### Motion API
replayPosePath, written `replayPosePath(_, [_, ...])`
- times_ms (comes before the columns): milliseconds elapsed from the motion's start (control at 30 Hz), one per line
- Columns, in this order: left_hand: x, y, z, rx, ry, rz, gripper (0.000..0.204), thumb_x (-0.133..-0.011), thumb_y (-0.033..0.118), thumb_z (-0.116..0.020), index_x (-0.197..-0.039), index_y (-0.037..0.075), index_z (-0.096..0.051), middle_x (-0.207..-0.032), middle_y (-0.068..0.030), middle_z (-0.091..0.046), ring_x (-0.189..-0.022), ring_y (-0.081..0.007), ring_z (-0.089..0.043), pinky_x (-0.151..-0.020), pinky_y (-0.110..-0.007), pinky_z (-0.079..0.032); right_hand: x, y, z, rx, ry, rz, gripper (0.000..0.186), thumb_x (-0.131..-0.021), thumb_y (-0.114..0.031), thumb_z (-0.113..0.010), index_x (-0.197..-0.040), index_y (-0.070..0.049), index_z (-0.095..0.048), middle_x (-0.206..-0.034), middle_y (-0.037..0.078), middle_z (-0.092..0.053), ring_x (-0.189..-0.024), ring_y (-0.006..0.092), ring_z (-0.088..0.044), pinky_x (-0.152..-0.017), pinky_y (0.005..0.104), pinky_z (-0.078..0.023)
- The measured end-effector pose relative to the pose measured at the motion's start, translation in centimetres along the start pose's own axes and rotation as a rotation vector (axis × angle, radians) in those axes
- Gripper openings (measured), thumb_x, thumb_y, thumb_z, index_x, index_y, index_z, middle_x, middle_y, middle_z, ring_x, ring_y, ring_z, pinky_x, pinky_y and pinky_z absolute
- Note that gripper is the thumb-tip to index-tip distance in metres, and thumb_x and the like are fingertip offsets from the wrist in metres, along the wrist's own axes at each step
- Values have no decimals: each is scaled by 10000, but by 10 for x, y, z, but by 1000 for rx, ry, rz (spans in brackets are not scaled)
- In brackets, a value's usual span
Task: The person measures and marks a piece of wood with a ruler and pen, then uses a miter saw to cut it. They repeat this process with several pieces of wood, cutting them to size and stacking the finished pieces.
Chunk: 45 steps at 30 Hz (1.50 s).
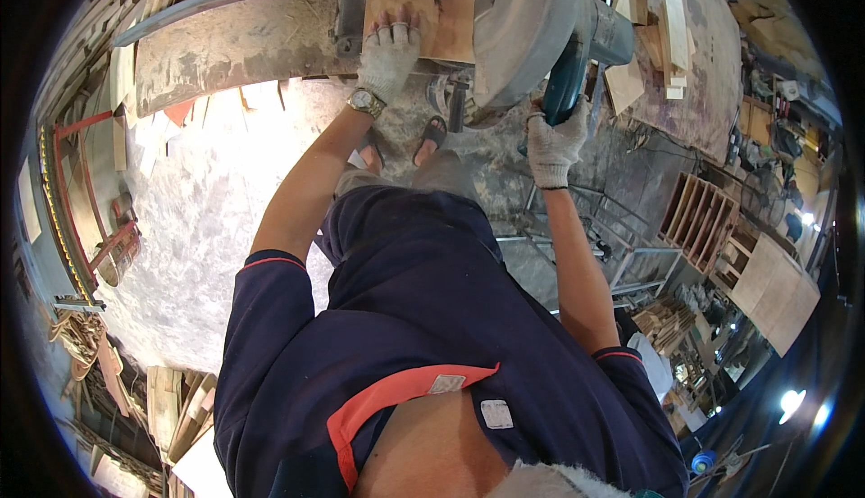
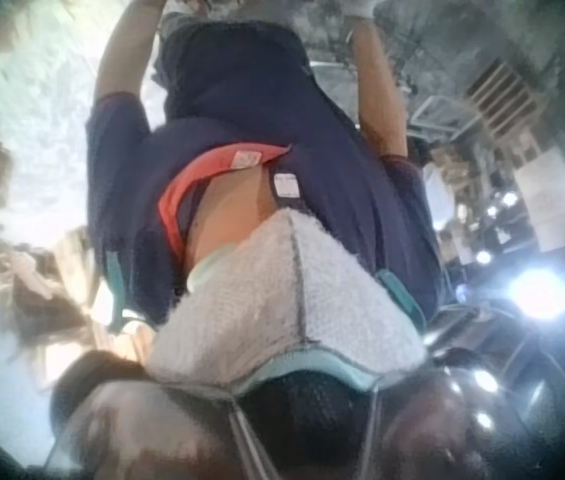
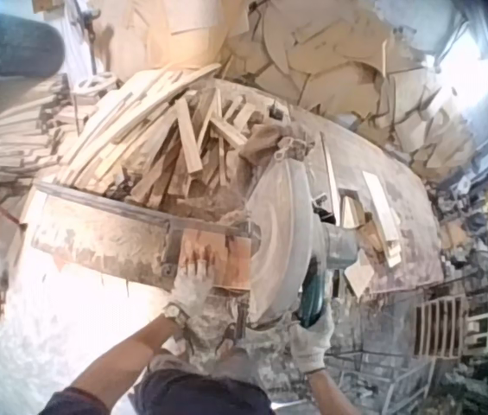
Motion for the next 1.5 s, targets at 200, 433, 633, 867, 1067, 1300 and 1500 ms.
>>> replayPosePath(200, [1,2,-3,2,14,0,613,-884,172,-599,-1476,75,-476,-1494,-169,-526,-1269,-390,-605,-1006,-453,-539,3,10,-7,14,26,-18,289,-799,-65,-666,-1066,-4,-571,-824,89,-653,-646,178,-617,-593,338,-497])
replayPosePath(433, [2,0,1,11,-130,-17,628,-929,153,-556,-1533,73,-402,-1549,-190,-453,-1349,-407,-529,-1103,-495,-456,9,6,-22,31,67,-43,366,-782,-213,-737,-1056,-14,-597,-860,158,-681,-737,353,-675,-702,438,-532])
replayPosePath(633, [0,-3,11,-43,-334,-35,660,-972,188,-508,-1591,87,-304,-1621,-182,-354,-1437,-400,-430,-1179,-479,-364,12,10,-28,27,49,-131,428,-751,-165,-717,-1130,-39,-566,-830,157,-670,-726,378,-667,-722,462,-529])
replayPosePath(867, [-11,-12,22,91,-282,-40,583,-984,151,-476,-1551,70,-369,-1559,-196,-440,-1381,-422,-481,-1144,-486,-398,10,17,-28,45,-10,-180,491,-705,-179,-699,-1164,-61,-569,-848,194,-677,-805,433,-677,-726,498,-522])
replayPosePath(1067, [-2,-19,30,216,-225,-11,618,-913,140,-583,-1511,74,-440,-1510,-199,-491,-1314,-433,-533,-1105,-491,-440,1,-17,-6,112,-145,-231,664,-723,-203,-729,-1321,-35,-493,-911,235,-698,-912,424,-706,-788,486,-550])
replayPosePath(1300, [8,-11,61,170,-263,-72,523,-873,220,-675,-1361,69,-563,-1384,-155,-607,-1246,-364,-606,-1000,-441,-527,-64,-108,96,90,-283,103,421,-846,-262,-694,-1142,9,-568,-881,194,-682,-748,284,-724,-678,389,-588])
replayPosePath(1500, [34,0,125,327,-51,68,425,-852,257,-722,-1235,96,-637,-1134,-140,-690,-954,-348,-683,-789,-459,-546,-136,-146,137,-662,-436,11,347,-874,-332,-604,-1028,-27,-670,-796,140,-679,-729,292,-671,-666,404,-549])
Point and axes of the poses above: each hand's wrist, its own x-axis away from the middle knuckle, its own z-axis out of the back of the hand, y = z × x, the point moved 2 cm from there along -x, towards the middle knuckle
